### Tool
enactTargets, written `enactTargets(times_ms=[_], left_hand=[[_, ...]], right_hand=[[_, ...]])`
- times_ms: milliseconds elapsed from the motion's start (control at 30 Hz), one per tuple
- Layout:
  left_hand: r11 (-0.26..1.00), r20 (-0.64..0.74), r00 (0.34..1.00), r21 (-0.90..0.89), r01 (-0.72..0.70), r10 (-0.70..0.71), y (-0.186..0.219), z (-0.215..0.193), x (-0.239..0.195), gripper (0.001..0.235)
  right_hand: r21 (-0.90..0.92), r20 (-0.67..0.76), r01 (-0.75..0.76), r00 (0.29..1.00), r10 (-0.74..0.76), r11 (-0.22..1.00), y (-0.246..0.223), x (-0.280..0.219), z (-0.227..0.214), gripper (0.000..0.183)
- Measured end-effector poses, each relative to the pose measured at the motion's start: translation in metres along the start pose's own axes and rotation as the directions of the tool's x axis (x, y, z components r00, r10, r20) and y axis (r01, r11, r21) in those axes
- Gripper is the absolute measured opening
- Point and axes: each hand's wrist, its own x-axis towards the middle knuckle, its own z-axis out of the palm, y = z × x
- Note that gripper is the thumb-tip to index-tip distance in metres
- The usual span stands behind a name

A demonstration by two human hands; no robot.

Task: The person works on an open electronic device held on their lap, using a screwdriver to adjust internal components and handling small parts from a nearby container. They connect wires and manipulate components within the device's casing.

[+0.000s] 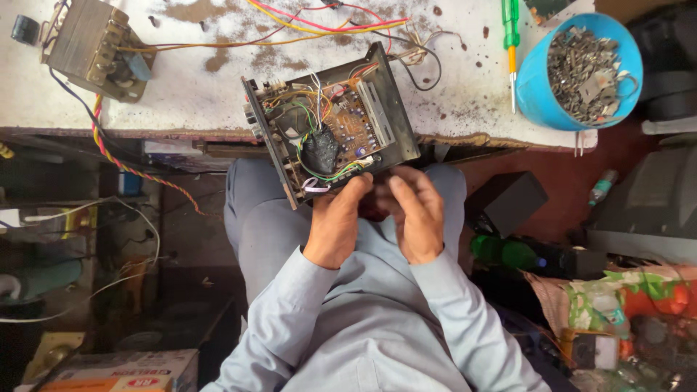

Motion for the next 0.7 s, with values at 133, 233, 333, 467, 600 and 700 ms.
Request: enactTargets(times_ms=[133,233,333,467,600,700], left_hand=[[0.991,-0.031,0.993,0.071,-0.111,0.114,0.000,-0.003,0.000,0.018],[0.994,-0.025,0.993,0.016,-0.112,0.112,0.001,0.000,0.000,0.018],[0.996,-0.035,0.995,0.005,-0.093,0.093,0.003,0.004,-0.001,0.019],[0.996,-0.055,0.994,0.013,-0.093,0.094,0.005,0.006,-0.002,0.020],[0.997,-0.049,0.996,-0.018,-0.069,0.068,0.006,0.005,-0.003,0.021],[0.994,-0.024,0.994,-0.020,-0.104,0.104,0.003,0.002,0.000,0.020]], right_hand=[[0.313,0.154,-0.128,0.985,0.083,0.941,0.011,0.005,0.003,0.022],[0.412,0.102,-0.177,0.984,0.147,0.894,0.013,0.009,0.004,0.018],[0.462,0.038,-0.229,0.970,0.239,0.857,0.013,0.012,0.005,0.017],[0.512,0.056,-0.283,0.953,0.298,0.811,0.014,0.010,0.007,0.020],[0.526,0.063,-0.284,0.953,0.296,0.802,0.011,0.008,0.013,0.023],[0.540,0.083,-0.297,0.950,0.302,0.788,0.010,0.008,0.014,0.024]])
